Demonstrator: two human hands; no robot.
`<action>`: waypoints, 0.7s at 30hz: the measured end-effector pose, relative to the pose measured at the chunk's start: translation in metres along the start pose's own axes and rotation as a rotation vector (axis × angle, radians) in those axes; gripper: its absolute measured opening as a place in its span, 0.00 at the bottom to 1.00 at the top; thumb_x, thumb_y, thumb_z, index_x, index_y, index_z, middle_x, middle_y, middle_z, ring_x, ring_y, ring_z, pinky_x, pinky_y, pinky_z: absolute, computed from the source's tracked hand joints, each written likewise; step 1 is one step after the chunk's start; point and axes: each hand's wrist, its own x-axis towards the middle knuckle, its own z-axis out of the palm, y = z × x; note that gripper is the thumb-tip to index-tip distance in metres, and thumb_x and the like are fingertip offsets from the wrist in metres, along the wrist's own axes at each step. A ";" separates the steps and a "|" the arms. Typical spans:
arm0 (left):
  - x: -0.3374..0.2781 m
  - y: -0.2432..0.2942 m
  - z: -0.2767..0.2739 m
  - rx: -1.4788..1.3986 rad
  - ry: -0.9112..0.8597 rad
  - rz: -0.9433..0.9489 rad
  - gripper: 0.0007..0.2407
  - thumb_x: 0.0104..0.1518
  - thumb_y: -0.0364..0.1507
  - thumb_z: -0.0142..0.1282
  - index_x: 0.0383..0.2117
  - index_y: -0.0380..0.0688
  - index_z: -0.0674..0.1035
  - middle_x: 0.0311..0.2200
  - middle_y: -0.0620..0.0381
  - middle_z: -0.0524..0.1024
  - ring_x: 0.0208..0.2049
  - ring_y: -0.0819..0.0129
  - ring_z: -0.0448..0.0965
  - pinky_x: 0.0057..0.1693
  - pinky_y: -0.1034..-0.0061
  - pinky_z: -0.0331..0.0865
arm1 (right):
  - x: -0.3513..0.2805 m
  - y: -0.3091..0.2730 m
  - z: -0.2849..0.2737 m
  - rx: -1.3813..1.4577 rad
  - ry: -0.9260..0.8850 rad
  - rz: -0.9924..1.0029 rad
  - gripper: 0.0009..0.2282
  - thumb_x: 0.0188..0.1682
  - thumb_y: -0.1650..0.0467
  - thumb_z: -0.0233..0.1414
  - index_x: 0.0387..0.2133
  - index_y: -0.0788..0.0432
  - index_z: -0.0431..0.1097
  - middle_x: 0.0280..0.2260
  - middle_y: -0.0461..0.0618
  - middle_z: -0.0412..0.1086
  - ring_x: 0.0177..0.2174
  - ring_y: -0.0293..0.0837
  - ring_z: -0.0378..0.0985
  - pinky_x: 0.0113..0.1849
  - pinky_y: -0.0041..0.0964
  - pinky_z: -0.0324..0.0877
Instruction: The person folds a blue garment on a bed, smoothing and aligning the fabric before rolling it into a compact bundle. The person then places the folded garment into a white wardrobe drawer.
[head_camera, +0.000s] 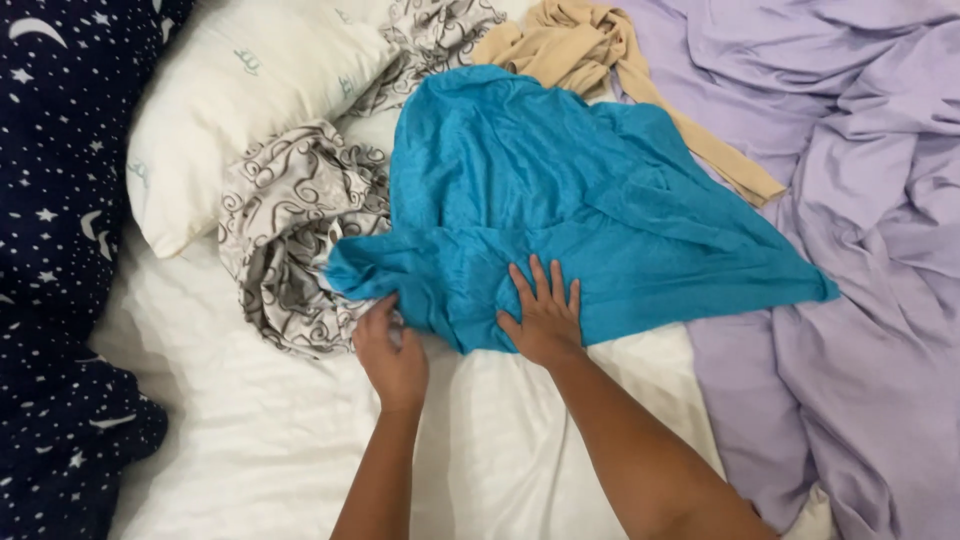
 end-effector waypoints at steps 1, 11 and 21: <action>0.007 -0.006 0.002 0.000 0.003 0.001 0.23 0.46 0.15 0.54 0.52 0.43 0.74 0.44 0.42 0.78 0.48 0.51 0.73 0.59 0.59 0.65 | 0.002 -0.010 -0.004 -0.001 0.002 -0.002 0.38 0.46 0.51 0.50 0.71 0.40 0.43 0.72 0.49 0.33 0.70 0.59 0.30 0.63 0.68 0.27; 0.038 -0.031 0.004 0.140 -0.099 -0.032 0.29 0.46 0.26 0.61 0.58 0.35 0.65 0.63 0.39 0.59 0.65 0.40 0.57 0.66 0.50 0.54 | 0.020 -0.065 -0.003 -0.132 -0.180 0.325 0.43 0.46 0.55 0.51 0.72 0.51 0.32 0.72 0.58 0.20 0.68 0.70 0.17 0.58 0.81 0.21; 0.060 -0.085 0.005 0.579 -0.351 0.238 0.16 0.55 0.33 0.56 0.51 0.47 0.76 0.60 0.52 0.71 0.68 0.44 0.55 0.65 0.46 0.51 | 0.040 -0.113 0.038 0.349 0.001 -0.101 0.38 0.44 0.62 0.60 0.68 0.51 0.51 0.72 0.53 0.44 0.71 0.56 0.40 0.66 0.64 0.30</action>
